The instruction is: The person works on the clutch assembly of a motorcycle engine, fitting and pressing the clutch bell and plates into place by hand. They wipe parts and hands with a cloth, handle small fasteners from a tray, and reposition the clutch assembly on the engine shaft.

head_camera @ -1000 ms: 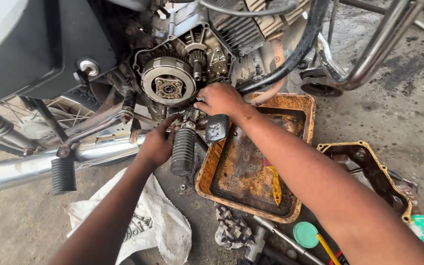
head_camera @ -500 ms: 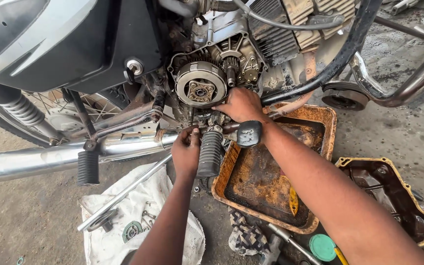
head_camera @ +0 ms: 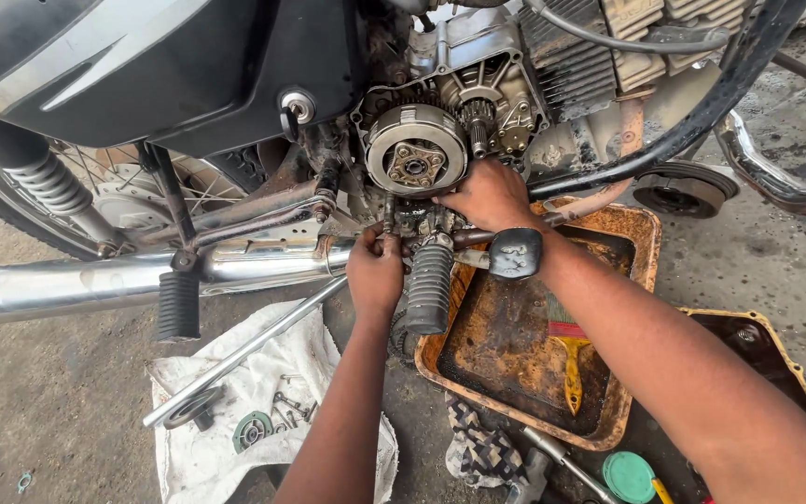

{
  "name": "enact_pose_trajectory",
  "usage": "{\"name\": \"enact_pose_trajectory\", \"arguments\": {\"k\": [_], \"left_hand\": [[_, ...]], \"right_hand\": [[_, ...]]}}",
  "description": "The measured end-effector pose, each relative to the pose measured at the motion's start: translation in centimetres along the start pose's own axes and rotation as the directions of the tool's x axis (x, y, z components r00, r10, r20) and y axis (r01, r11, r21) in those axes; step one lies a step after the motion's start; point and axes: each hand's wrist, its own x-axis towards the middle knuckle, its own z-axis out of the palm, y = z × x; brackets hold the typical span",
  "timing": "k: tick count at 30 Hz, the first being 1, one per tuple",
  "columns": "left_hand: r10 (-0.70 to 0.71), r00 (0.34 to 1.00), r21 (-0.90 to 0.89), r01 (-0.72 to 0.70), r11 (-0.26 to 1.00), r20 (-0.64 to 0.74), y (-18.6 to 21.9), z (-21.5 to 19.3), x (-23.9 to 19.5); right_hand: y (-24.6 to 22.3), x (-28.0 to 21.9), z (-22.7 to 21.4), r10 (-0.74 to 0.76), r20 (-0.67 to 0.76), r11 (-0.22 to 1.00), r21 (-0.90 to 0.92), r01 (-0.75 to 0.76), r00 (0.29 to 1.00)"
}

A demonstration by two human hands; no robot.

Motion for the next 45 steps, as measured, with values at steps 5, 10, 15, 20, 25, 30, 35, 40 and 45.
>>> {"name": "enact_pose_trajectory", "arguments": {"k": [5,10,15,20,25,30,35,40,45], "left_hand": [[0.069,0.997,0.156,-0.076,0.985,0.047,-0.9,-0.2,0.0],[0.067,0.996,0.122,-0.074,0.990,0.060,-1.2,0.0,0.1],[-0.213,0.919,-0.328,0.324,0.888,0.331,-0.3,-0.2,0.9],[-0.198,0.901,-0.345,0.340,0.875,0.387,-2.1,1.0,2.1],[-0.253,0.942,-0.241,0.304,0.922,0.221,-1.7,1.8,2.0],[-0.308,0.950,-0.129,0.311,0.942,0.041,5.7,0.1,-3.9],[0.264,0.961,0.336,-0.225,0.915,-0.077,10.6,-0.7,-10.3],[0.297,0.954,-0.057,-0.295,0.954,0.041,14.2,-1.2,-12.0],[0.359,0.917,-0.334,-0.288,0.897,0.172,15.1,-1.6,-12.8]], "right_hand": [[0.7,0.3,0.6,-0.055,0.000,0.998,-0.038,0.055,0.998],[0.7,-0.3,0.1,-0.066,-0.025,0.995,-0.070,0.064,0.997],[0.2,-0.8,-0.8,-0.042,0.067,0.999,-0.004,0.043,0.997],[1.2,-1.5,-1.2,-0.231,-0.018,0.973,0.002,0.231,0.973],[1.3,-3.2,-2.9,-0.302,-0.110,0.952,0.018,0.306,0.947],[2.6,-5.1,-6.1,-0.034,0.023,0.956,0.292,0.026,0.999],[1.3,-6.9,-11.0,-0.094,0.038,0.877,0.476,0.065,0.995],[-1.9,-8.4,-13.4,-0.165,0.060,0.660,0.749,0.065,0.984],[-4.9,-10.2,-15.2,-0.236,0.123,0.773,0.625,0.109,0.964]]}}
